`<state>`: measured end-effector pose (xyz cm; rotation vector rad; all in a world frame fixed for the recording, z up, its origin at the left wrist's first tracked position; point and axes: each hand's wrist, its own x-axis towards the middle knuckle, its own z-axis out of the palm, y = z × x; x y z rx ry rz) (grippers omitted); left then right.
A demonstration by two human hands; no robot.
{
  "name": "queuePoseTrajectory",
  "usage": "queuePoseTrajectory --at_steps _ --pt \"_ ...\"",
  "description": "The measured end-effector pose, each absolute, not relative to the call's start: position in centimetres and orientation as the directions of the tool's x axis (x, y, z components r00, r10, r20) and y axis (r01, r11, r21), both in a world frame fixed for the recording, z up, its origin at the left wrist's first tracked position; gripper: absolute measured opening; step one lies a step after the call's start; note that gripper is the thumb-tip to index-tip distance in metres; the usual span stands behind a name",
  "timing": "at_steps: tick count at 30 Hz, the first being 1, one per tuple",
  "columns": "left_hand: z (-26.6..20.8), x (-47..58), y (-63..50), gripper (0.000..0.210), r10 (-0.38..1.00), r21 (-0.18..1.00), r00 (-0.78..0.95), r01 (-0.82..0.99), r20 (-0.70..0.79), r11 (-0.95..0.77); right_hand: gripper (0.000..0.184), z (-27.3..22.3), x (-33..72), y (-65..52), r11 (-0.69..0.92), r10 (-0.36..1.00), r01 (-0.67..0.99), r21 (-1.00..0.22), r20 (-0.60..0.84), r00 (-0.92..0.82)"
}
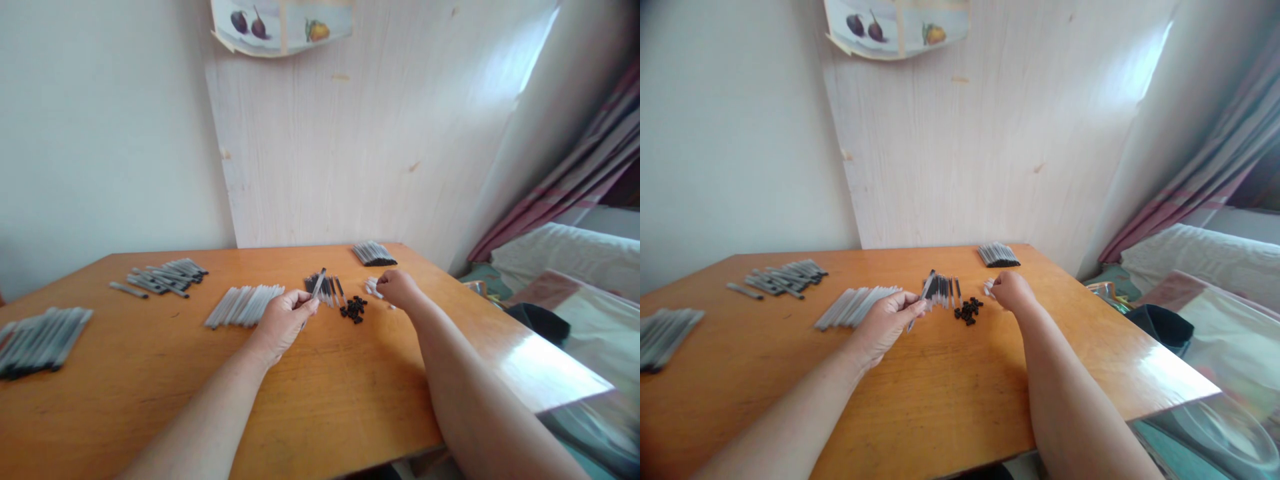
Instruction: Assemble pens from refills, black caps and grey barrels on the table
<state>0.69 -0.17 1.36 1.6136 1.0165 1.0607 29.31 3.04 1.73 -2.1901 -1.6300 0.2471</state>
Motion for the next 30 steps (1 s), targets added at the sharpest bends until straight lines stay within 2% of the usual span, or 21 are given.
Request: queuePoseTrajectory --at_steps 3,8,22,26,30 --pt "1.3 0.6 -0.1 0.025 0.94 0.961 0.286 0.145 0.185 -0.233 0.013 1.4 29.7 3.3 -0.273 0.952 0.911 -0.308 0.053 0.303" --pt "1.2 0.6 0.1 0.027 0.935 0.959 0.301 0.148 0.188 -0.24 0.021 1.0 29.7 3.5 -0.279 0.958 0.934 -0.224 0.007 0.288" --pt "1.5 0.6 -0.3 0.027 0.945 0.967 0.279 0.138 0.17 -0.215 0.019 1.1 29.3 3.1 -0.292 0.956 0.943 -0.157 -0.02 0.293" --pt "1.6 0.6 -0.1 0.027 0.948 0.972 0.259 0.089 0.187 -0.216 0.018 2.0 29.2 2.5 -0.276 0.958 0.93 -0.245 0.016 0.288" --pt "1.8 0.5 0.0 0.027 0.957 0.975 0.197 0.018 0.213 -0.221 0.02 3.0 27.7 1.5 -0.141 0.966 0.807 -0.574 0.1 0.24"
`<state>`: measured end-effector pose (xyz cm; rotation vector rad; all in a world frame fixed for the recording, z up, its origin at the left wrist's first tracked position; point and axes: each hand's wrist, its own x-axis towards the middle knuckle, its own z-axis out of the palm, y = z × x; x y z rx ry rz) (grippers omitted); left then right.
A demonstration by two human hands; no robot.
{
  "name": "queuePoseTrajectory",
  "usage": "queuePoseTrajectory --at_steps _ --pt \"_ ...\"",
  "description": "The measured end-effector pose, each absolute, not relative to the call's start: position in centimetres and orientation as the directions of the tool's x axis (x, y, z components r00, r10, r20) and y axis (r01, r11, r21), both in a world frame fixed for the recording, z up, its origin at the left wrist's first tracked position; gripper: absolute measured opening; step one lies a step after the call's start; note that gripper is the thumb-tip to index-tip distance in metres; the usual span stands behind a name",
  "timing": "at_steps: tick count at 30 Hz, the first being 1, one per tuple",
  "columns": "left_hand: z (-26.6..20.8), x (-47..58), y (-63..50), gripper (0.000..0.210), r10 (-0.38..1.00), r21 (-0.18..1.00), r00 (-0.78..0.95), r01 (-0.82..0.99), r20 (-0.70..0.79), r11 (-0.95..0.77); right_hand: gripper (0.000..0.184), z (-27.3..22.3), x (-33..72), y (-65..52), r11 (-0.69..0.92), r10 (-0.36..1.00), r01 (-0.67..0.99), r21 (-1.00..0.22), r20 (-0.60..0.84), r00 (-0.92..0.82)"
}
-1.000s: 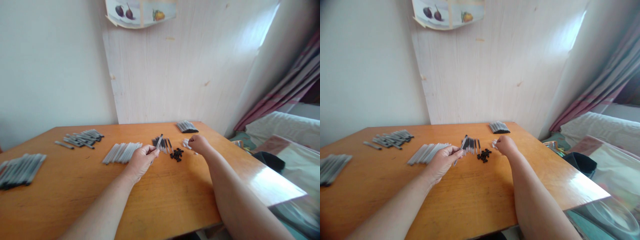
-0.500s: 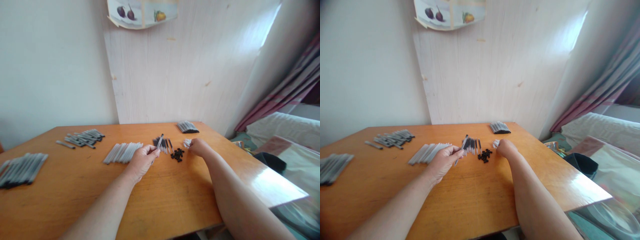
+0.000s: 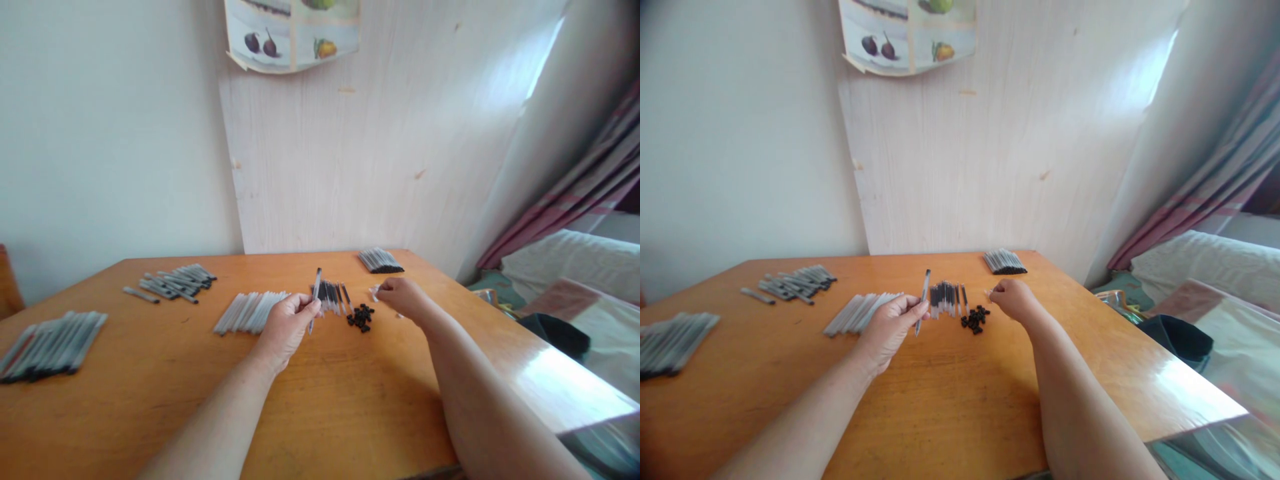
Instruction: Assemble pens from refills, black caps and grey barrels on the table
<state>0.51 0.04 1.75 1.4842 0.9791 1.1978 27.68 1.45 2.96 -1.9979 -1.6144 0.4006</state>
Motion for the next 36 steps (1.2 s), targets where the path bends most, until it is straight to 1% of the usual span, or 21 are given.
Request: queuePoseTrajectory --at_steps 2,3,4,6,8,12,14,20,23,27,31,36 --pt "1.8 0.5 0.1 0.028 0.962 0.976 0.17 -0.008 0.214 -0.216 0.018 3.2 26.6 1.0 -0.076 0.98 0.663 -0.745 0.067 0.188" --pt "1.8 0.5 0.2 0.028 0.965 0.978 0.156 -0.021 0.211 -0.21 0.017 3.3 26.0 0.8 -0.031 0.991 0.568 -0.823 0.047 0.122" --pt "1.8 0.4 0.2 0.029 0.969 0.979 0.142 -0.034 0.204 -0.202 0.016 3.4 25.4 0.6 0.005 0.996 0.478 -0.879 0.044 0.071" --pt "1.8 0.4 0.3 0.029 0.976 0.982 0.109 -0.055 0.186 -0.181 0.013 3.4 24.2 0.3 0.047 0.999 0.364 -0.93 0.043 -0.018" --pt "1.9 0.2 0.4 0.03 0.981 0.983 0.083 -0.07 0.174 -0.168 0.015 3.2 23.1 0.1 0.071 0.997 0.323 -0.944 0.055 -0.06" --pt "1.9 0.0 0.6 0.03 0.986 0.979 0.057 -0.136 0.16 -0.151 0.024 3.0 21.4 -0.4 0.141 0.985 0.274 -0.951 0.106 -0.138" --pt "1.8 0.0 0.7 0.033 0.99 0.976 0.038 -0.178 0.138 -0.129 0.023 2.9 20.7 -0.7 0.149 0.98 0.268 -0.952 0.106 -0.168" --pt "1.7 -0.1 1.0 0.035 0.996 0.958 0.027 -0.277 0.088 -0.077 0.022 2.8 19.2 -1.5 0.122 0.984 0.303 -0.945 0.076 -0.16" --pt "1.6 -0.2 1.0 0.034 0.996 0.951 0.037 -0.304 0.077 -0.062 0.021 2.9 18.6 -1.7 0.116 0.979 0.334 -0.935 0.051 -0.195" --pt "1.6 -0.2 1.0 0.032 0.996 0.948 0.052 -0.312 0.074 -0.054 0.021 2.9 18.2 -1.9 0.138 0.973 0.356 -0.924 0.059 -0.224" --pt "1.6 -0.2 1.0 0.032 0.997 0.947 0.053 -0.318 0.064 -0.044 0.023 2.9 18.0 -2.0 0.155 0.973 0.363 -0.919 0.078 -0.217" --pt "1.5 -0.1 1.0 0.031 0.995 0.952 0.072 -0.304 0.063 -0.038 0.023 2.8 17.9 -2.1 0.145 0.976 0.384 -0.912 0.069 -0.205"
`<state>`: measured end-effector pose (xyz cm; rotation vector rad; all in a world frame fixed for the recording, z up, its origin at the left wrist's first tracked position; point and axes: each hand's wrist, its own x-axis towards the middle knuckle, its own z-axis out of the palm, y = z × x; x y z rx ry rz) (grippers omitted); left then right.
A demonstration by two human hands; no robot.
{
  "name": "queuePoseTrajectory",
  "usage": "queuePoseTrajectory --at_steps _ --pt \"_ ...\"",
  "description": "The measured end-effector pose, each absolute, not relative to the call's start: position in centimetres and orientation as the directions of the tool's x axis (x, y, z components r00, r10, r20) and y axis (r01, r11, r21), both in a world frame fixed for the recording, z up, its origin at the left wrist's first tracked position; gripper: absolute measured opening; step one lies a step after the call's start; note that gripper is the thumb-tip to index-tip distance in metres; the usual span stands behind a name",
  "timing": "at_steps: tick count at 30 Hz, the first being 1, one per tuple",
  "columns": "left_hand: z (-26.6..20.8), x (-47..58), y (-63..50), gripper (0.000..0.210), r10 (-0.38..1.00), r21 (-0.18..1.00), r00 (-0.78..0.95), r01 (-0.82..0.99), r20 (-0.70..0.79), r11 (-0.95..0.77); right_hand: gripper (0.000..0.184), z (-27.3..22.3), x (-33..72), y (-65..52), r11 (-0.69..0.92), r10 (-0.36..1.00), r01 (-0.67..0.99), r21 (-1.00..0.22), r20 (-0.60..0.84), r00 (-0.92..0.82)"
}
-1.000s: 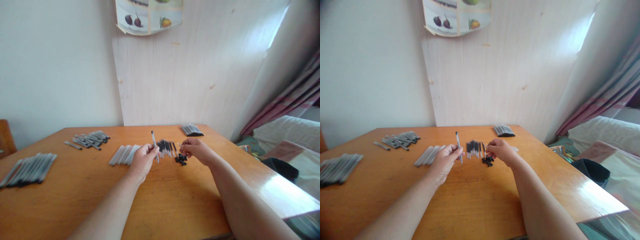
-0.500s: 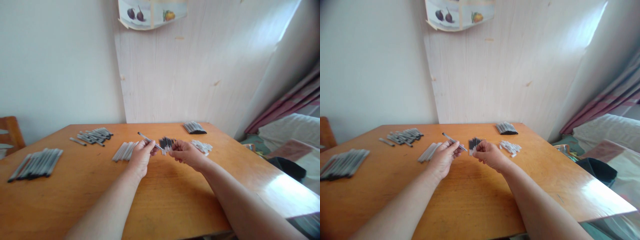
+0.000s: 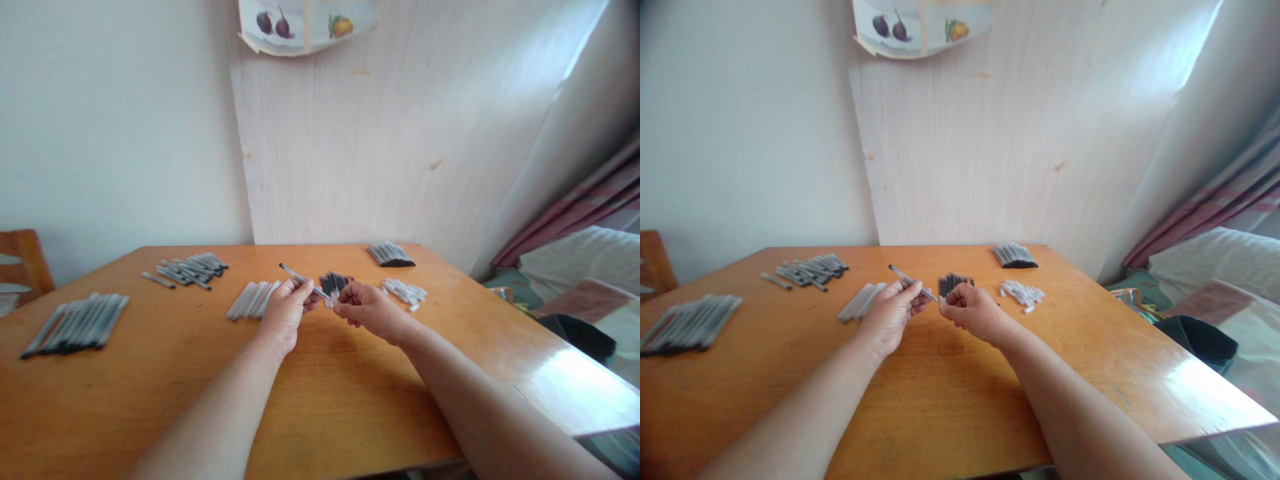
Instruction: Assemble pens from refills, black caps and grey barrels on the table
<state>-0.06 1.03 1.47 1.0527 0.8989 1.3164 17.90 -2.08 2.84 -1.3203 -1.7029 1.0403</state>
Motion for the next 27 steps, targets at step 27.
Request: queuePoseTrajectory --at_steps 27 --pt "1.16 0.59 0.55 0.03 0.993 0.942 0.118 -0.334 0.027 0.014 0.023 2.04 17.61 -1.67 0.213 0.968 0.331 -0.919 0.153 -0.199"
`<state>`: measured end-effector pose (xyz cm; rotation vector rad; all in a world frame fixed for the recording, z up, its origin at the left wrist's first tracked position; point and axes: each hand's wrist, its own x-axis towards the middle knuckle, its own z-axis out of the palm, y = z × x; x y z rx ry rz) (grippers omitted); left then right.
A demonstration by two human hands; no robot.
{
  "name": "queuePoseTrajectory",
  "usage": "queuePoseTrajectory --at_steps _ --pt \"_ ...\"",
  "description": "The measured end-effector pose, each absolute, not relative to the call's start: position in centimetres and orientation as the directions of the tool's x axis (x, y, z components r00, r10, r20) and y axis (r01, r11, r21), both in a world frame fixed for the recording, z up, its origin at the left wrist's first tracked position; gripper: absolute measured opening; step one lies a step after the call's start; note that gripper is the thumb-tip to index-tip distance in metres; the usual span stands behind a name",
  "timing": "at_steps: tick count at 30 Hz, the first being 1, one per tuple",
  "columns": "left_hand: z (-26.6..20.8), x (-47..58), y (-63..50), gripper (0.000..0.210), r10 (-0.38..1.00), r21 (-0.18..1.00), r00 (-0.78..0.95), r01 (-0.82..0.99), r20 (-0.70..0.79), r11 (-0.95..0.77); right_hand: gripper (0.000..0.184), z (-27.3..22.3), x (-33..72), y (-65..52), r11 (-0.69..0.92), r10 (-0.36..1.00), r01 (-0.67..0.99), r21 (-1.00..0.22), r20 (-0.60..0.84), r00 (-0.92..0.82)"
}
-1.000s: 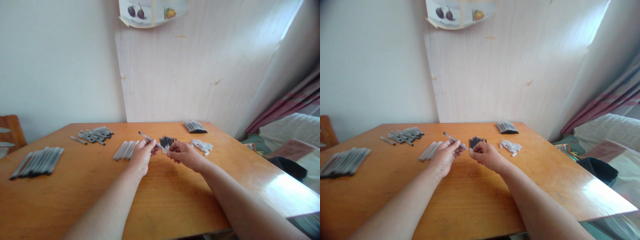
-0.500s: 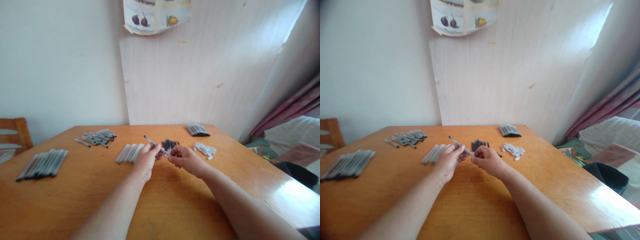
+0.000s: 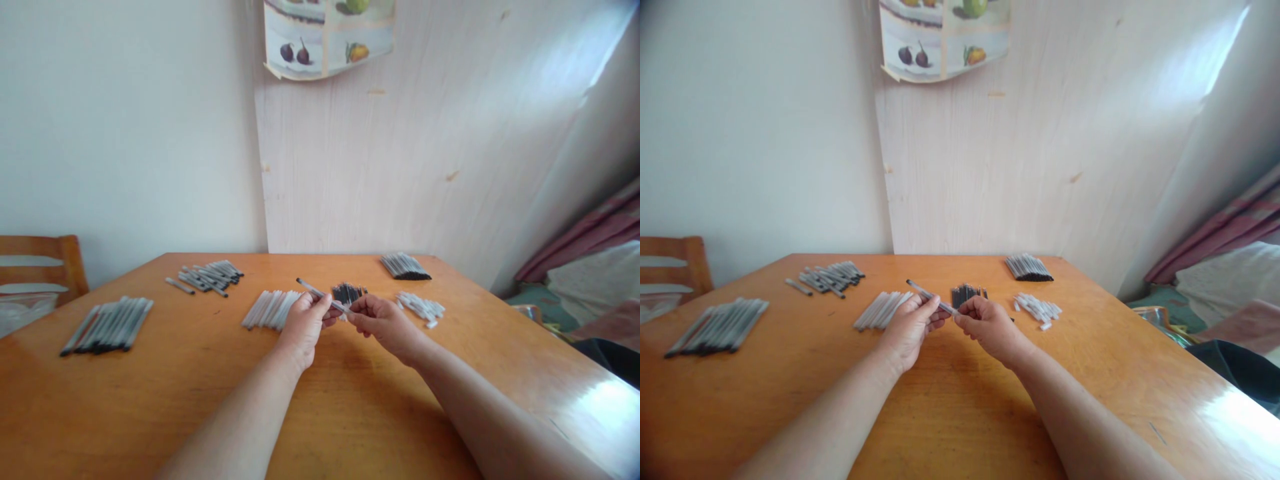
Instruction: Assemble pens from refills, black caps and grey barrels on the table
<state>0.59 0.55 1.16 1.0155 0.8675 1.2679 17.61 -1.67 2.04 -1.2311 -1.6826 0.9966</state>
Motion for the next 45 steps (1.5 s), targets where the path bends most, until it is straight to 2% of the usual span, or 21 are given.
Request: queuePoseTrajectory --at_steps 13,45 --pt "1.3 1.5 -0.2 0.023 0.997 0.93 0.081 -0.365 -0.015 0.044 0.017 1.5 17.5 -1.4 0.237 0.968 0.377 -0.896 0.185 -0.17" --pt "0.7 1.7 -0.1 0.027 0.995 0.928 0.103 -0.371 -0.006 0.044 0.012 2.8 17.2 -2.2 0.235 0.968 0.38 -0.895 0.178 -0.178"
